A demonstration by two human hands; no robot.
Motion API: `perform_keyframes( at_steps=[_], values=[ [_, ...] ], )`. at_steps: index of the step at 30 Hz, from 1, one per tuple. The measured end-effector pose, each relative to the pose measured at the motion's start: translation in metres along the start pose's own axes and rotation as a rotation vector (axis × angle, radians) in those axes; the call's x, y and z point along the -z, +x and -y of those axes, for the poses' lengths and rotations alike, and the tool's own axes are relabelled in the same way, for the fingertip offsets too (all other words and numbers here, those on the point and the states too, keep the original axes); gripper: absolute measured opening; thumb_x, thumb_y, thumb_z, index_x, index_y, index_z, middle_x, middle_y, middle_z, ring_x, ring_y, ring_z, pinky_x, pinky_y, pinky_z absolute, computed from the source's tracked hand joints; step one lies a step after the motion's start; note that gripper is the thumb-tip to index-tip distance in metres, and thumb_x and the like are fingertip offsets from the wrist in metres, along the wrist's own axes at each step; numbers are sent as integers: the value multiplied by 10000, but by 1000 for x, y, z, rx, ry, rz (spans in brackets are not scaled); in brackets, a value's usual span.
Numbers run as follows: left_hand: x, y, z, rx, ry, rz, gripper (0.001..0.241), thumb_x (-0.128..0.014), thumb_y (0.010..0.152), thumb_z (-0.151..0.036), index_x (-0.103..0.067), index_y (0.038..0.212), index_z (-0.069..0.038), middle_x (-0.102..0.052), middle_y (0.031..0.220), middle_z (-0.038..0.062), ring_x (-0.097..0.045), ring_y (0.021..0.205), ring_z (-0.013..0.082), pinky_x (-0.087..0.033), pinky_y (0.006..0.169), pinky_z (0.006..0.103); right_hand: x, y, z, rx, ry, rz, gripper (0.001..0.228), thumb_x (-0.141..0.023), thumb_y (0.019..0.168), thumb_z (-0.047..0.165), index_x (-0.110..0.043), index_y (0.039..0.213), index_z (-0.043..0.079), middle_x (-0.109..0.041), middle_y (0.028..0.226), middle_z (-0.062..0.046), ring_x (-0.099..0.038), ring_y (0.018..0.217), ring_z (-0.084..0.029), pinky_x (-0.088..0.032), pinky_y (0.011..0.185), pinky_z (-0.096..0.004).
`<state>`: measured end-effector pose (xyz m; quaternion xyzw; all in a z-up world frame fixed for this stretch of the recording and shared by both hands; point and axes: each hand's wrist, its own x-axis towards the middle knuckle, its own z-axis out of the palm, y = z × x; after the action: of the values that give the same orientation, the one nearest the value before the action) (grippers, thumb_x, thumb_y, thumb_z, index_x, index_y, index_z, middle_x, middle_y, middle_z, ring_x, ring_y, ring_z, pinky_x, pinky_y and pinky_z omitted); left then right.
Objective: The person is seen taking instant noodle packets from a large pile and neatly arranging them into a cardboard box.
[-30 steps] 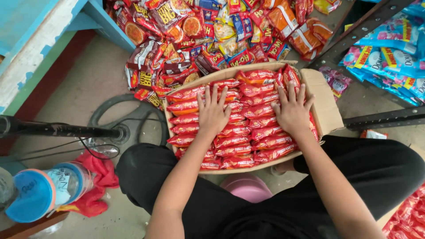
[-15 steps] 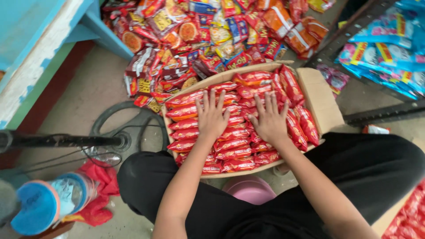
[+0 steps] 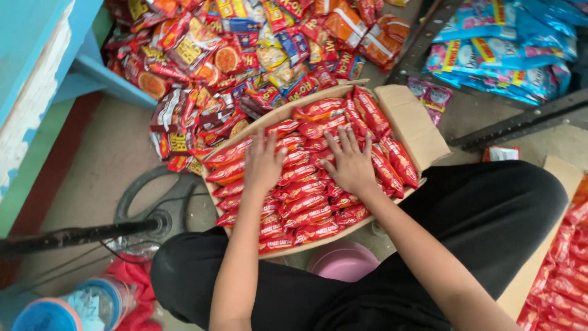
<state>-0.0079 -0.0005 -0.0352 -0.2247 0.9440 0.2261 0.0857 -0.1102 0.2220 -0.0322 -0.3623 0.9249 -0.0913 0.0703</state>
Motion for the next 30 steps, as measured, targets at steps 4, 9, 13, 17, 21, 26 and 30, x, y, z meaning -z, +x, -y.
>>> perform_keyframes(
  at_steps=[4, 9, 13, 17, 21, 26, 30],
  values=[
    [31, -11, 0, 33, 111, -122, 745, -333, 995, -595, -290, 1594, -153, -101, 1702, 199, -81, 1553, 402, -57, 1232, 516, 5, -1, -1, -14, 2, 3, 749, -448, 979, 601, -245, 1614, 259, -266, 1647, -171, -204, 1540, -322, -65, 1182, -687],
    [58, -30, 29, 362, -6, -187, 648, -360, 1056, -505, -383, 1563, -104, -254, 1623, 270, -234, 1496, 460, -201, 1211, 551, -1, -2, -2, 0, 11, -28, 717, -444, 987, 591, -281, 1606, 266, -312, 1633, -170, -254, 1531, -314, -52, 1198, -690],
    [100, -64, 38, 462, -239, -162, 592, -340, 1061, -517, -549, 1474, -148, -493, 1537, 223, -467, 1434, 432, -366, 1203, 525, 15, 5, -8, 49, 29, 16, 701, -434, 998, 573, -287, 1596, 239, -302, 1626, -187, -253, 1514, -327, -44, 1157, -719],
    [123, -86, 43, 449, -87, -370, 617, -389, 1056, -533, -519, 1465, -89, -452, 1500, 273, -471, 1317, 480, -384, 1075, 566, 51, 21, -13, -70, 109, 167, 579, -331, 1069, 550, -398, 1558, 247, -354, 1683, -70, -295, 1578, -249, -36, 1238, -742],
    [158, -112, 23, 578, -422, -273, 634, -391, 1049, -532, -494, 1520, -120, -564, 1477, 211, -762, 1018, 437, -491, 1060, 514, 21, 36, -43, -16, 77, -141, 620, -326, 1053, 525, -352, 1582, 202, -228, 1709, -148, -145, 1579, -341, -74, 1176, -743],
    [116, -102, 61, 443, -333, -331, 675, -428, 1044, -556, -462, 1529, -89, -379, 1617, 225, -525, 1242, 439, -419, 1093, 519, -7, 50, -39, -23, -91, -95, 691, -333, 1039, 539, -314, 1605, 143, -212, 1684, -163, -52, 1548, -445, -62, 1142, -759],
    [105, -96, 44, 239, -90, -92, 744, -442, 983, -607, -335, 1575, -168, -132, 1702, 150, -89, 1569, 340, -123, 1229, 559, -4, 46, -39, -24, -141, -77, 712, -344, 1039, 547, -313, 1609, 122, -247, 1675, -164, -60, 1551, -465, -76, 1141, -766]
  ],
)
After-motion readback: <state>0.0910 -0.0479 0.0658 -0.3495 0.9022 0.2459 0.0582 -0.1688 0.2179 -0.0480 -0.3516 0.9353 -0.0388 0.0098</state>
